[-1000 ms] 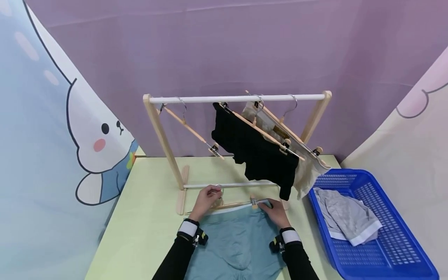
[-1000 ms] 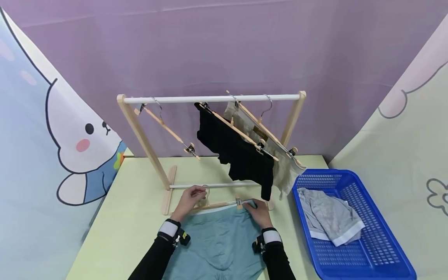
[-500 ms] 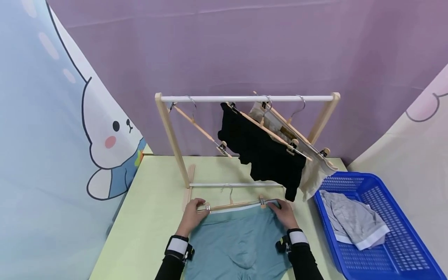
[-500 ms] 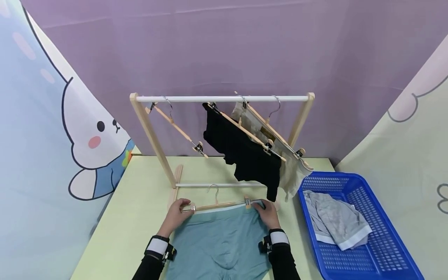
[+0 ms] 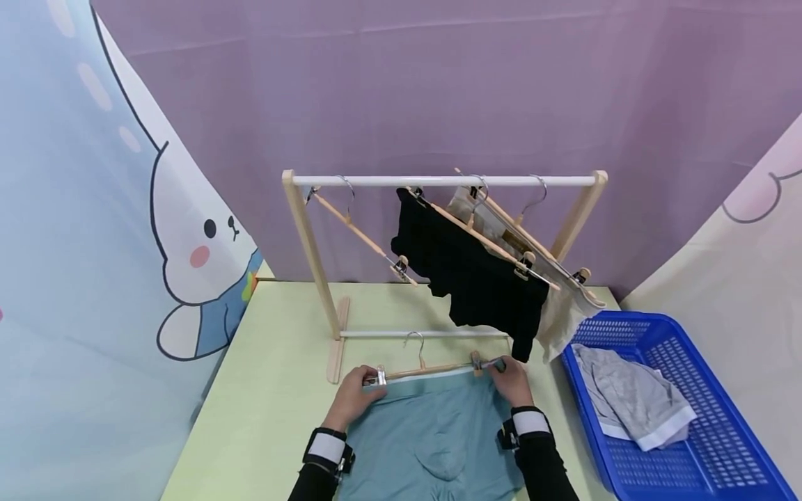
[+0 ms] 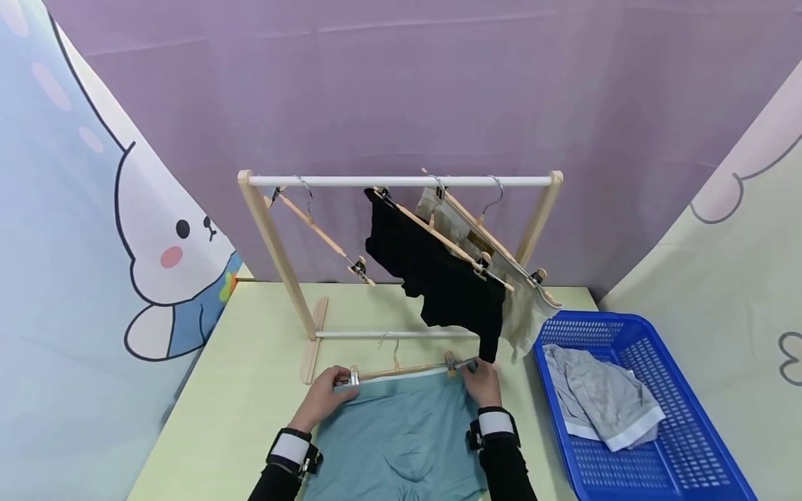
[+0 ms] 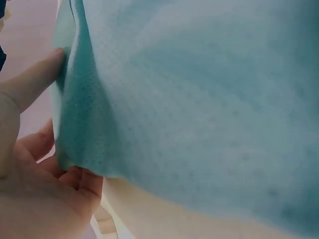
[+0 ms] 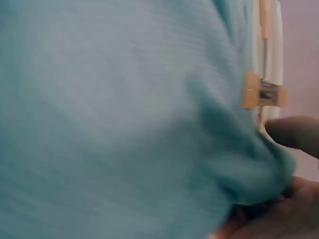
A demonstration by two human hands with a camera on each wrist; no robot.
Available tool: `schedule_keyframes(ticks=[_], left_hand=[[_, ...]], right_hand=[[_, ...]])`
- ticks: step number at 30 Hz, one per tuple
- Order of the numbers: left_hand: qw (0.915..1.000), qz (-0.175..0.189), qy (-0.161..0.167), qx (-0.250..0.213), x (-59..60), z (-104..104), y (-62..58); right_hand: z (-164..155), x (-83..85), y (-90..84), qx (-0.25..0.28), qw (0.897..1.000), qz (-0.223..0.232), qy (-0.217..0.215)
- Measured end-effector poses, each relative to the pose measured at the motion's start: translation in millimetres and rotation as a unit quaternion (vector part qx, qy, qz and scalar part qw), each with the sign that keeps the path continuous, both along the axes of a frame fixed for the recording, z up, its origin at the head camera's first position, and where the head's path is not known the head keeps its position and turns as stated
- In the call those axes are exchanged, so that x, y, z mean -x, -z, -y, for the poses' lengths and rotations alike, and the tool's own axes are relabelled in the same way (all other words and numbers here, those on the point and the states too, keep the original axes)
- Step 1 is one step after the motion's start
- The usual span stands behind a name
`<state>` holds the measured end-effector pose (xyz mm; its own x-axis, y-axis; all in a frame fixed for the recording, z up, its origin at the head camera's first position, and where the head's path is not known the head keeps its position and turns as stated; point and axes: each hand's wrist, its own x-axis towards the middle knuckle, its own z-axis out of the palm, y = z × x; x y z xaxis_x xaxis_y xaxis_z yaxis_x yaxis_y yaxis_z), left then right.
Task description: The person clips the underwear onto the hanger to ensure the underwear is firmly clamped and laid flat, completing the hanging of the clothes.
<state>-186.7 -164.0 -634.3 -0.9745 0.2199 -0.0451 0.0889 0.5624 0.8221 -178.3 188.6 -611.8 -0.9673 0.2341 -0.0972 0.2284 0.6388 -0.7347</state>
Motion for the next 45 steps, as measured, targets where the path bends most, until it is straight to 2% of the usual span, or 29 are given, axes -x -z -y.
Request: schedule_keyframes(ticks=[4,7,11,15,20,22,27,33,39,45], left_hand=[[0.9999,0.002,-0.012,0.001,-0.7,0.5,-1.8],[0.9998,0.005,-0.018,0.006,-1.8,-0.7,-4.1],[0.9997,0.004,-0.022,0.012,-2.4,-4.1,-8.1],[0.9996,0.001,-0.023,0.017,-2.8,-6.4,-9.7],[0.9998,0.001,-0.022,0.003,-3.2,-6.1,-8.7],[0.9998,-0.001,-0.020,-0.009,-3.3,-4.7,-7.5],[0.9991,0.006,-0.022,-0.035,-4.5,-1.0,-2.7],[0.9964,0.020,-0.047,-0.067,-6.5,2.8,0.6],[0.9914,0.032,-0.053,-0.115,-4.8,1.7,3.3],[0.9904,0.037,-0.061,-0.118,-5.1,-1.7,6.7]], right_hand=[[16.2,5.2,-13.5,-0.073,0.997,0.003,-0.013],[34.6,7.8,-17.4,-0.139,0.989,-0.048,-0.013],[63.0,9.8,-16.1,-0.183,0.976,-0.121,-0.016],[91.2,12.7,-15.2,-0.162,0.973,-0.144,-0.074],[122.7,13.8,-16.9,-0.082,0.977,-0.085,-0.179],[132.2,14.5,-16.1,-0.082,0.973,-0.073,-0.201],[149.8,14.1,-13.2,-0.118,0.967,-0.093,-0.206],[164.6,15.7,-7.6,-0.109,0.965,-0.081,-0.223],[173.3,17.7,-7.3,-0.089,0.965,-0.087,-0.232],[180.4,24.9,-13.0,-0.060,0.965,-0.017,-0.253]])
